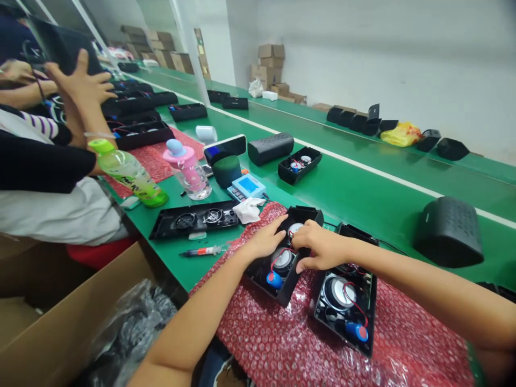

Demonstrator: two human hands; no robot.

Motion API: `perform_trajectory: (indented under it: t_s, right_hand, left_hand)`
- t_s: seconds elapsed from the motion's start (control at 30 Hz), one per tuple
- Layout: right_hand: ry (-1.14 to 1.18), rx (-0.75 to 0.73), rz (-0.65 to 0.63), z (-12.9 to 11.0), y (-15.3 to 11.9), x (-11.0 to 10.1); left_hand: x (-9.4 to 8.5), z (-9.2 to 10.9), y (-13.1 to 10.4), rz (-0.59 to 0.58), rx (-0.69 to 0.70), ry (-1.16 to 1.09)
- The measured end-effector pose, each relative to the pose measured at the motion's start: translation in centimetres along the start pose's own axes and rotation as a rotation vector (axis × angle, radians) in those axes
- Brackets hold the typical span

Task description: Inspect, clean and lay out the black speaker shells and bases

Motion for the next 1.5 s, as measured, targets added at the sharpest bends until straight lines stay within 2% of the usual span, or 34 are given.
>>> perform_trajectory:
  t_s: [0.17, 0.4, 0.57, 0.63, 0.67, 0.77, 0.83, 0.9, 1.0, 1.07, 1.13, 1.2, 1.33, 1.5]
  right_hand:
    - [0.115, -0.056, 0.138, 0.9, -0.5, 0.2]
    - [0.138, -0.085, 0.109, 0.7, -0.8, 0.2]
    - [0.109, -0.054, 0.088, 0.6, -0.4, 0.3]
    - [0.122, -0.095, 0.103, -0.1, -1.2, -0.8]
    - [0.127, -0.137, 0.153, -0.7, -2.2, -2.0]
    - [0.104, -0.24, 0.379, -2.3, -7.3, -6.8]
    - [0.086, -0.196, 0.407, -2.4, -11.2, -8.0]
    - [0.066, -0.058, 0.319, -1.5, -14.5, -6.7]
    - [0.0, 0.082, 0.205, -0.6, -17.7, -2.5]
    - [-0.075, 0.104, 0.19, -0.5, -18.3, 0.1]
    - [-0.139, 0.083, 0.221, -0.4, -18.0, 1.8]
    - [-0.157, 0.051, 0.275, 0.0, -17.3, 2.3]
    - [-0.086, -0.021, 0.359, 0.3, -16.1, 1.6]
    - [0.03, -0.035, 0.378, 0.4, -14.9, 1.6]
  left_hand:
    - [0.0, 0.3, 0.1, 0.007, -0.013, -0.019]
    - [0.0, 0.1, 0.3, 0.021, -0.012, -0.01]
    - [-0.2, 0.1, 0.2, 0.028, -0.018, 0.009]
    - [-0.3, 0.1, 0.2, 0.03, -0.018, 0.019]
    - [-0.4, 0.0, 0.2, 0.032, -0.019, 0.025]
    - [-0.5, -0.5, 0.2, 0.034, -0.029, 0.043]
    - [-0.5, -0.7, 0.2, 0.029, -0.036, 0.054]
    - [-0.4, -0.7, 0.3, 0.025, -0.041, 0.064]
    - [-0.5, -0.6, 0.3, 0.028, -0.048, 0.08]
    - [-0.6, -0.5, 0.3, 0.027, -0.053, 0.089]
    - [-0.7, -0.6, 0.3, 0.027, -0.055, 0.1]
    - [-0.8, -0.7, 0.4, 0.033, -0.057, 0.11]
    - [-0.8, -1.1, 0.4, 0.039, -0.06, 0.109]
    - [-0.8, -1.1, 0.3, 0.037, -0.067, 0.112]
Point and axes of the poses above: each hand's wrist, its own y-axis towards the middle knuckle, its own x-axis out of the palm, z = x × y, the point moved 10 cm from there along y, towards the middle knuckle, and after that the axes turned 10 degrees about y, right-handed, at the moved point
